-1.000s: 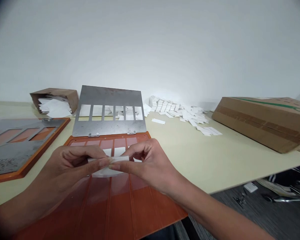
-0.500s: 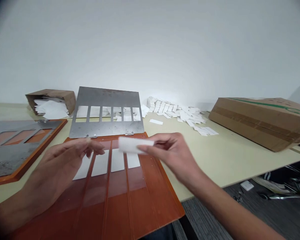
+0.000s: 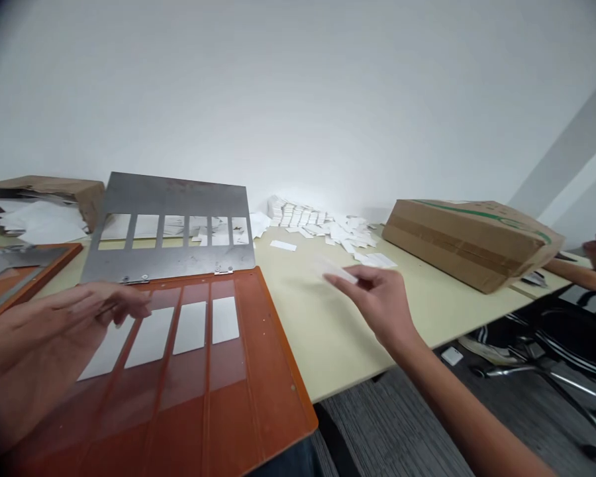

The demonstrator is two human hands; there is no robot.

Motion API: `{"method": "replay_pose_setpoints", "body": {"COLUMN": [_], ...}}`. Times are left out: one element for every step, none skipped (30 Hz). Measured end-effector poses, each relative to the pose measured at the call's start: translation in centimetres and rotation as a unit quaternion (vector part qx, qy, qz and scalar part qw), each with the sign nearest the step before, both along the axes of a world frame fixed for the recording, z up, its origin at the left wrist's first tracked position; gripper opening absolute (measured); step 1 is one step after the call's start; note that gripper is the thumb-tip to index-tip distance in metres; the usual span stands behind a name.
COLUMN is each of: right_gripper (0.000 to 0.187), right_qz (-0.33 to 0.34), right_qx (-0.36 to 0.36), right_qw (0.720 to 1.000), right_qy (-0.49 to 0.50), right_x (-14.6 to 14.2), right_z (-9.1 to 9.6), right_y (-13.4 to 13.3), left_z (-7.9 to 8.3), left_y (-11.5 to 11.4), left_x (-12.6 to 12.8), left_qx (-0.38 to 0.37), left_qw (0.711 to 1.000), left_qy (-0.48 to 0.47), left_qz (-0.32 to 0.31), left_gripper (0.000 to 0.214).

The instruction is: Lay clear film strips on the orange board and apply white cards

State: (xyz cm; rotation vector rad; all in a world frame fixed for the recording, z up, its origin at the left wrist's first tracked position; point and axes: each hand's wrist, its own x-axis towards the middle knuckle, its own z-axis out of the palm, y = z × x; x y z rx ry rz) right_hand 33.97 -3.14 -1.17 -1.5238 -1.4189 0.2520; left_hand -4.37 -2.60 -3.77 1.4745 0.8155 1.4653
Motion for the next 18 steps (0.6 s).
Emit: {"method": "replay_pose_setpoints", "body": {"right_gripper": [0.029,0.025,0.022,0.019,0.018,0.017,0.018,0.019,0.02,0.021,0.021,0.022,0.022,0.022,0.022,0.022,0.022,0.022], "right_qz": [0.036,0.093,0.158,0.222,0.271,0.312,0.34,0.356,0.366,0.371,0.375,0.378,0.382,0.385,0.386,0.384,0.382,0.38], "right_qx": [0.014,0.002,-0.029,-0.066,-0.092,-0.116,-0.134,-0.148,-0.158,-0.166,-0.174,-0.182,-0.19,-0.197,-0.203,-0.207,-0.208,-0.209], "right_qw": [0.999,0.995,0.985,0.968,0.95,0.931,0.915,0.904,0.897,0.892,0.888,0.884,0.88,0.875,0.872,0.87,0.869,0.867], "right_qy": [0.023,0.042,0.063,0.092,0.124,0.15,0.17,0.184,0.191,0.196,0.2,0.204,0.209,0.216,0.223,0.23,0.237,0.243], "right_x": [-1.7,-3.6,-5.5,-7.4,-9.1,-10.7,-11.9,-12.9,-13.6,-14.2,-14.5,-14.7,-14.8,-14.9,-15.0,-15.0,-15.1,-15.1], "right_z": [0.9,1.8,2.5,3.0,3.3,3.4,3.2,3.0,2.6,2.3,1.9,1.6,1.4,1.2,1.1,1.0,0.9,0.8], "right_y": [-0.1,-0.2,-0.4,-0.5,-0.6,-0.7,-0.7,-0.7,-0.7,-0.6,-0.5,-0.4,-0.3,-0.2,-0.2,-0.1,-0.1,0.0], "left_z": [0.1,0.3,0.5,0.7,0.8,0.9,0.9,0.9,0.9,0.9,0.8,0.7,0.7,0.7,0.7,0.8,0.8,0.8], "left_y": [0.0,-0.1,-0.2,-0.3,-0.5,-0.7,-0.8,-0.9,-1.0,-1.0,-1.0,-1.0,-0.9,-0.9,-0.9,-0.9,-0.9,-0.9], "left_x": [0.1,0.1,0.2,0.4,0.5,0.6,0.6,0.6,0.6,0.6,0.6,0.6,0.6,0.6,0.7,0.7,0.8,0.8], "left_qx": [-0.001,-0.009,-0.022,-0.036,-0.05,-0.06,-0.065,-0.067,-0.071,-0.075,-0.08,-0.085,-0.09,-0.094,-0.096,-0.098,-0.1,-0.103], "left_qw": [1.0,1.0,1.0,0.999,0.998,0.997,0.997,0.996,0.995,0.995,0.994,0.993,0.992,0.992,0.992,0.992,0.991,0.991], "left_qy": [0.002,0.005,0.012,0.02,0.028,0.035,0.041,0.047,0.053,0.057,0.06,0.062,0.061,0.06,0.057,0.056,0.055,0.054], "left_qz": [-0.007,-0.014,-0.015,-0.015,-0.015,-0.016,-0.02,-0.027,-0.036,-0.044,-0.051,-0.057,-0.059,-0.06,-0.062,-0.065,-0.067,-0.067], "left_gripper": [0.019,0.019,0.018,0.017,0.018,0.019,0.02,0.02,0.019,0.018,0.016,0.015,0.014,0.013,0.012,0.011,0.011,0.011]}}
